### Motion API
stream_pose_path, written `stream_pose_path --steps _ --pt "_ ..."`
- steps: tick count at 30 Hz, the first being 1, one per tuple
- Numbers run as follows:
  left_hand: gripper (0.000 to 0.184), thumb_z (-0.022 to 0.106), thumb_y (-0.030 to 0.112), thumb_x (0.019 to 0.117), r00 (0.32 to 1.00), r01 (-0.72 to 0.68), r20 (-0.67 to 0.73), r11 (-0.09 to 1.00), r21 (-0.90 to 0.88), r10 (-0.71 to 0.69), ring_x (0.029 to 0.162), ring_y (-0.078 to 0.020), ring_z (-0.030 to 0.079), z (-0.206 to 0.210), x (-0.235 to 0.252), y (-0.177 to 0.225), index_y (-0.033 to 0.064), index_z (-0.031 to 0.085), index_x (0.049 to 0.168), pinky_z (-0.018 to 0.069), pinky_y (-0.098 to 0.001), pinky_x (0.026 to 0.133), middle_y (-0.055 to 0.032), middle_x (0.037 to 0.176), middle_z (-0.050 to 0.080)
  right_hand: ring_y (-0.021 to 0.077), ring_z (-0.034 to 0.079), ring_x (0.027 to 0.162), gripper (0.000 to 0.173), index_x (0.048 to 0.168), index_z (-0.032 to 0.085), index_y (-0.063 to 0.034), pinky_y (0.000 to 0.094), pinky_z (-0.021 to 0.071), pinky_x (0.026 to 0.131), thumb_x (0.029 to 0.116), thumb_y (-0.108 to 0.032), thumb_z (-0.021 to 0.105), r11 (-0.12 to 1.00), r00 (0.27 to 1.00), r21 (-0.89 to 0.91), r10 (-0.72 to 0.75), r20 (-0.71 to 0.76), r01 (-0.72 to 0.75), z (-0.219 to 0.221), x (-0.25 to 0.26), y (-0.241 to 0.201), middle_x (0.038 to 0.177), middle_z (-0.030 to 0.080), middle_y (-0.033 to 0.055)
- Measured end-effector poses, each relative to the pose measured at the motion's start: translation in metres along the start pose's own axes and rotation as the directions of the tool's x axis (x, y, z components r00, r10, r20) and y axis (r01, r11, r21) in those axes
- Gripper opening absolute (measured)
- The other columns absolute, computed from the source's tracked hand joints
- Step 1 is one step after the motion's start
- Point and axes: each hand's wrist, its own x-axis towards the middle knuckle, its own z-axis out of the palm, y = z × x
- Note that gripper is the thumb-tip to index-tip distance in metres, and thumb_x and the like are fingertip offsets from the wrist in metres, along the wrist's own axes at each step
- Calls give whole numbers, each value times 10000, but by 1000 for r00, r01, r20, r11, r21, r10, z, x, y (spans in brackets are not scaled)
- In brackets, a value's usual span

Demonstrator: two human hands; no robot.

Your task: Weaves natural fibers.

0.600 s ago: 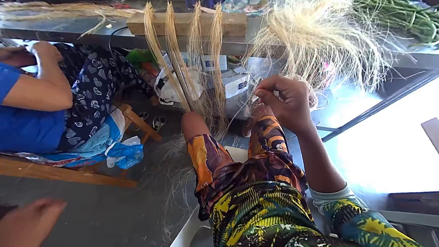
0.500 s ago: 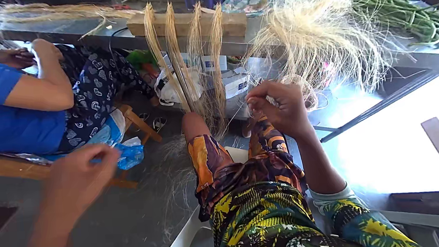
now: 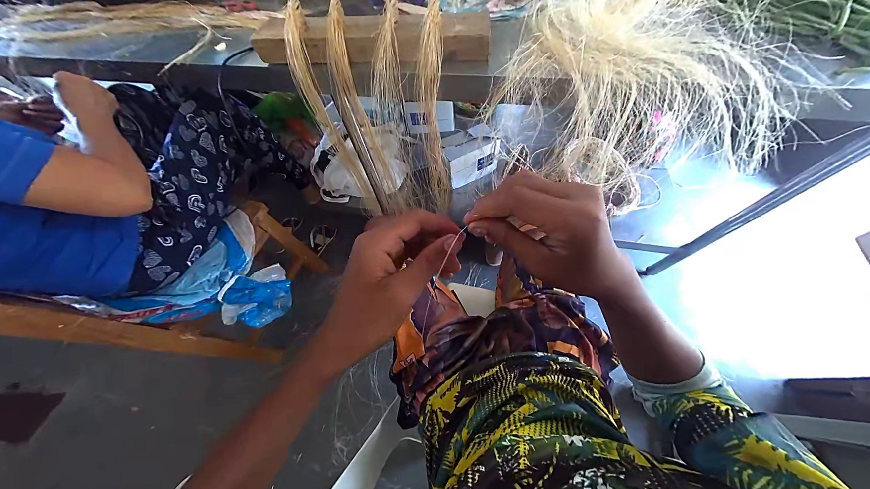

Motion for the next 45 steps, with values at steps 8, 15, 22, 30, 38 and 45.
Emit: stream_pose_path --steps 8,15,22,30,38,45 --pt "66 600 58 1000 999 -20 -32 997 -72 17 679 -63 650 3 1 -1 57 666 1004 567 -179 630 4 803 670 126 684 858 109 999 748 15 255 557 813 949 -35 665 999 999 -1 -35 25 35 0 0 2 895 734 84" --pt "83 594 74 1004 982 -108 -131 974 199 136 758 -23 648 -4 -5 9 64 654 1062 560 -152 679 47 875 667 67 658 754 123 1001 692 52 209 577 707 944 -9 602 998 999 40 40 8 -40 -9 -5 2 866 701 81" --pt "83 650 92 983 975 -164 -132 980 109 178 880 -56 658 -1 -11 19 74 709 1039 586 -198 780 23 1039 666 47 701 745 99 1058 634 55 218 627 688 982 -3 609 957 977 280 124 -175 -72 1 -16 -11 863 714 46" --pt "134 694 41 940 965 -180 -176 979 96 195 832 -57 667 8 -7 19 18 705 1072 593 -198 758 10 994 682 67 707 749 103 1068 634 63 232 634 689 970 38 613 908 964 410 184 -194 -91 21 -15 -19 871 714 66" --pt "157 697 32 932 940 -236 -201 951 200 275 832 -43 645 10 -3 13 -8 691 1085 564 -179 750 3 976 674 66 691 711 107 1050 650 81 223 622 655 946 64 632 898 965 427 195 -178 -102 26 -15 -18 847 707 75" --pt "170 697 3 924 939 -240 -209 955 172 274 829 -51 651 10 0 7 -17 709 1092 576 -191 760 -8 977 672 47 664 663 68 1003 668 81 197 602 608 949 54 636 891 968 428 219 -121 -148 24 -13 -14 803 692 61"
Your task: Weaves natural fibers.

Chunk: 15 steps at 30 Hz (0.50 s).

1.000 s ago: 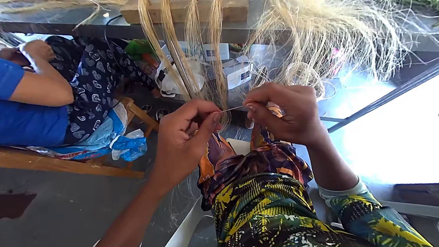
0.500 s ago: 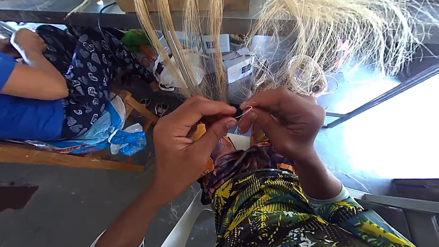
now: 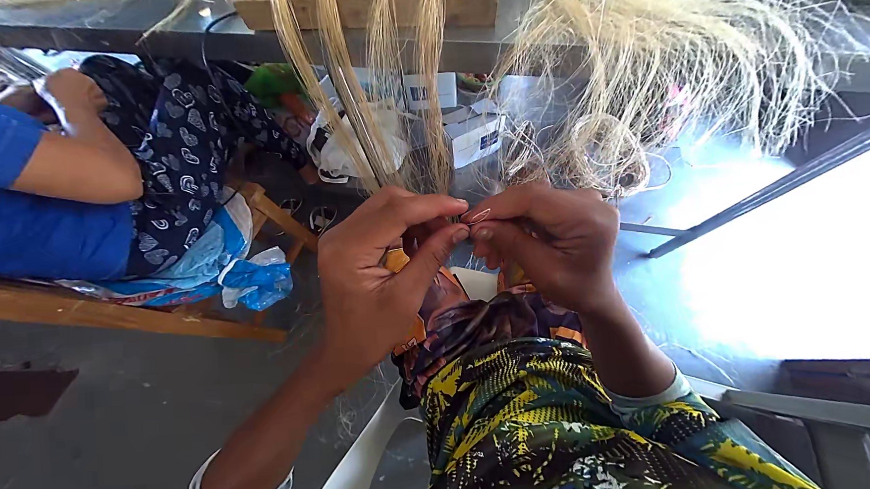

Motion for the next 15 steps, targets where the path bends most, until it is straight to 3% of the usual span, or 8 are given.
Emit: stream_pose_path --steps 4,11,15 --pt "130 699 3 923 1000 -27 -4 999 30 27 830 -40 634 0 0 -5 -6 733 1048 558 -167 736 -10 974 663 22 611 605 51 982 661 72 159 547 552 951 36 640 998 997 -5 59 47 -59 -3 1 1 739 661 38" --pt "88 663 11 913 987 -147 86 981 125 137 826 -10 593 -2 2 -9 -3 690 996 518 -135 733 -17 963 621 23 601 559 42 978 662 56 159 538 504 955 26 643 988 979 47 141 150 -150 -11 6 1 707 650 28" --pt "63 632 46 905 990 -80 125 994 78 70 828 -12 576 1 4 -13 39 644 966 504 -137 710 8 949 589 35 615 560 55 990 655 44 174 550 503 950 8 668 961 962 155 199 188 -229 -12 5 6 718 663 31"
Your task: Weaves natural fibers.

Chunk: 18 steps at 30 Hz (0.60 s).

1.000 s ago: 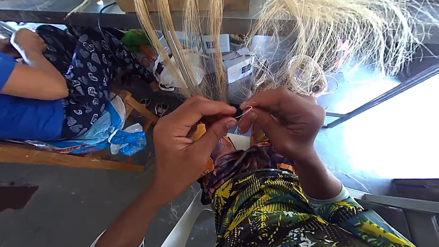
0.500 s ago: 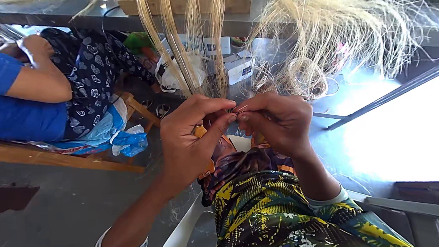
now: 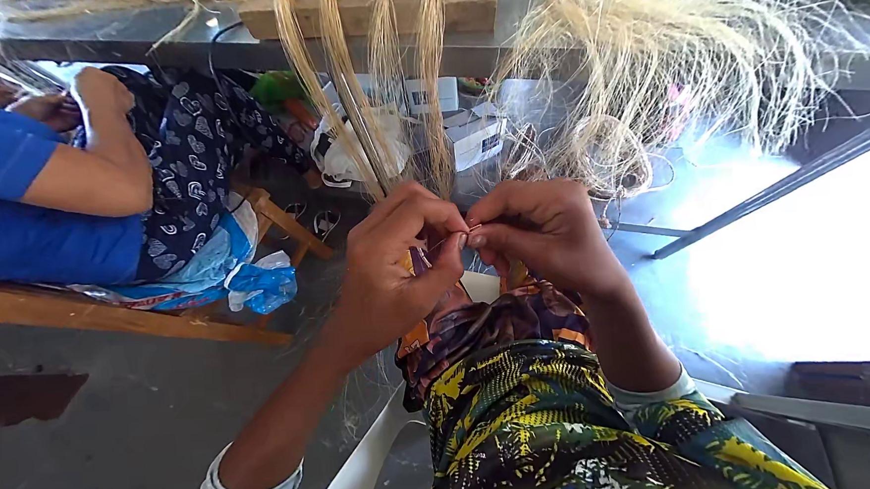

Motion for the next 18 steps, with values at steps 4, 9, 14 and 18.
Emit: stream_pose_path --steps 4,9,14,18 --pt "76 626 39 931 986 156 -28 957 -243 -167 985 -86 592 3 2 -4 85 662 980 535 -208 818 0 1049 585 55 636 730 279 1134 656 34 221 571 666 892 -72 745 997 1000 75 5 3 -5 5 -2 25 853 672 22" --pt "85 643 49 935 958 264 -5 886 -380 -288 976 -70 599 9 -4 -7 107 689 978 556 -184 787 3 1094 574 54 632 906 104 975 718 11 222 566 777 889 -46 726 967 999 255 0 -48 12 30 -2 52 1002 657 41" --pt "104 637 52 947 952 254 -52 875 -411 -301 920 -65 618 8 -6 -11 123 698 993 558 -212 780 23 1034 622 39 622 936 87 924 721 -34 202 550 807 953 -8 643 940 993 339 3 -118 37 31 -2 56 985 650 5" --pt "123 614 23 953 934 274 -102 869 -412 -343 865 -55 621 11 -8 -14 98 701 995 549 -206 763 22 984 643 66 662 788 106 1002 690 -18 236 593 706 993 -2 586 939 992 342 14 -123 29 22 -3 56 928 674 37"
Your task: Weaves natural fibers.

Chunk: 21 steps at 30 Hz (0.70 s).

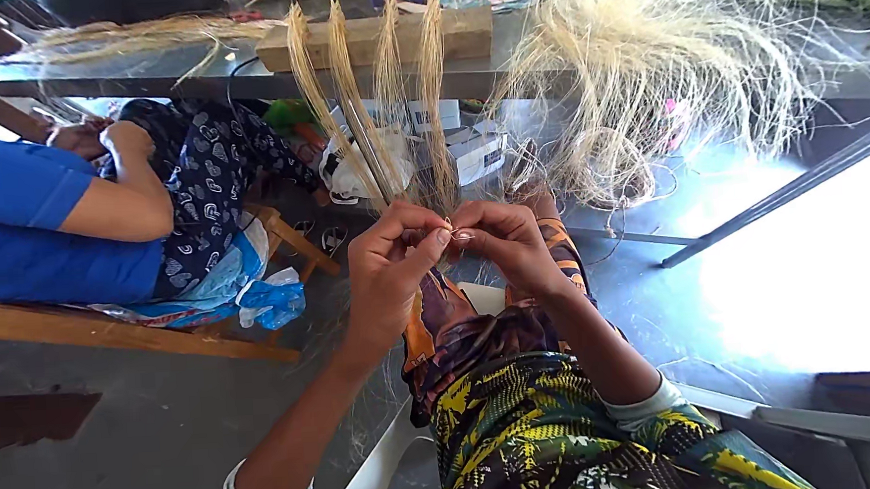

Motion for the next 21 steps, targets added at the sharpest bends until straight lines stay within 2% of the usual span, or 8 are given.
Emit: stream_pose_path --steps 2,4,6,10,14,16,18,21 --pt "120 613 17 956 999 8 -35 1000 12 -7 831 -41 617 0 -1 -2 92 700 990 540 -190 747 30 950 650 30 607 630 97 1015 670 -18 177 537 561 1007 -13 573 999 1000 -53 11 -16 -12 -4 0 -2 834 669 30" --pt "114 617 16 953 998 -9 -69 999 50 13 790 -30 599 0 0 -4 93 694 987 522 -173 718 41 920 645 -16 527 575 97 1019 670 -4 126 449 503 1006 -16 575 986 999 -167 -21 -36 14 -7 2 -5 809 652 14" --pt "113 618 12 943 995 -29 -91 991 129 41 774 -24 589 0 1 -5 96 683 983 512 -164 701 51 910 642 -16 510 597 106 1012 679 23 124 434 518 998 -7 578 949 996 -308 -83 -38 68 -8 4 -11 825 642 25" --pt "74 616 46 927 994 -56 -66 937 345 83 762 -11 559 -2 1 -11 88 640 983 459 -142 660 50 879 606 38 551 707 146 1010 709 53 164 488 624 990 2 573 804 981 -568 -192 35 178 -11 5 -27 849 614 58" --pt "63 566 57 967 997 -31 -57 945 325 52 746 6 556 -4 0 -10 79 614 1001 471 -127 662 53 867 579 41 569 739 158 1035 715 54 164 502 658 993 -12 577 677 964 -703 -264 41 215 -21 3 -36 876 624 74" --pt "71 551 66 993 998 5 -54 962 273 10 729 11 565 -3 0 -6 92 616 1005 479 -124 652 63 853 587 44 600 737 158 1060 698 67 171 532 660 1002 -6 570 672 953 -713 -302 -15 202 -23 1 -31 910 652 93" --pt "77 546 67 1003 999 26 -50 972 236 -15 728 13 567 0 -1 -4 98 617 1003 487 -129 658 68 846 588 39 595 687 157 1091 668 74 170 523 605 1013 -8 559 699 942 -695 -323 -93 171 -20 -1 -22 897 659 93" --pt "76 551 57 1002 998 32 -55 977 212 -20 713 11 558 4 -1 -3 92 618 1000 480 -129 643 65 837 583 30 586 633 127 1127 596 29 157 500 549 1017 -25 563 768 935 -631 -294 -198 108 -9 -6 -10 842 655 59"
